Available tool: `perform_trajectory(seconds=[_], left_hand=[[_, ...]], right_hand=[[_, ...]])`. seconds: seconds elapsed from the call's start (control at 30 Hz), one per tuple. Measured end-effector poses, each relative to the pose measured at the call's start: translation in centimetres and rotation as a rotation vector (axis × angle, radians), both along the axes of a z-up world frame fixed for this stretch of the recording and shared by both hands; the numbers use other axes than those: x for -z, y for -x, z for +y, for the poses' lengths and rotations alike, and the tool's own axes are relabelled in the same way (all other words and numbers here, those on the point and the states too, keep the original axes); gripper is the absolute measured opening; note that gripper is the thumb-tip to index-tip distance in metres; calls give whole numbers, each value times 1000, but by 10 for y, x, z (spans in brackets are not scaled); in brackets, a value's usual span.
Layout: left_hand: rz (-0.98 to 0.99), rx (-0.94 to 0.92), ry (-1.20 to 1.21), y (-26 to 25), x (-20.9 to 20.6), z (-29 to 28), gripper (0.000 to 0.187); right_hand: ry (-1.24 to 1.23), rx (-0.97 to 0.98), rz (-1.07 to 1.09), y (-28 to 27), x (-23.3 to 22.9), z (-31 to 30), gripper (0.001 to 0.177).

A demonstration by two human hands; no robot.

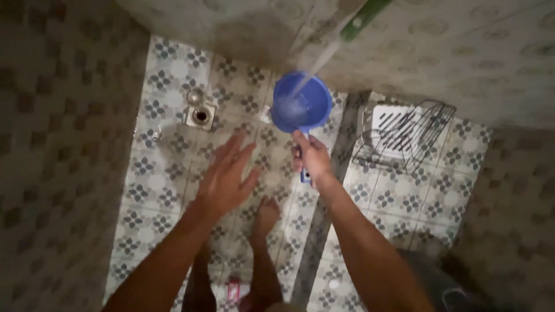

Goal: Scrubbing bathroom floor tiles with a sponge and rinsing with water from a dipper

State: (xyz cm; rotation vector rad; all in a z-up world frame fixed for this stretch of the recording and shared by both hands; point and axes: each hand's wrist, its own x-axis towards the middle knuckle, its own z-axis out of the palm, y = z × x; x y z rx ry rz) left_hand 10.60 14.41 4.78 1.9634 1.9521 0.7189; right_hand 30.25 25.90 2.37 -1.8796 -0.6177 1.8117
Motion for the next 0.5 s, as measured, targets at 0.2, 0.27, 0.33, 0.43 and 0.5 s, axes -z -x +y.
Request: perform_trajectory(seconds=[0.2,0.27,0.33,0.43,0.5], left_hand=[[-15,26,2,-9,1,13,53],[-40,37,-4,-7,4,26,52],[-113,32,-22,-17,5,22,49],[-65,-14,-21,-24,15,20,51],[-66,-25,-24,-28,18,13,51]], right_hand=[[-10,-40,12,-23,26,4,29],[-1,-43,89,-10,11,15,28],[-3,-56,51,-12,0,11,23],[-18,-104,58,-12,-13,11,26],[0,-153,83,-14,-30,15,25]])
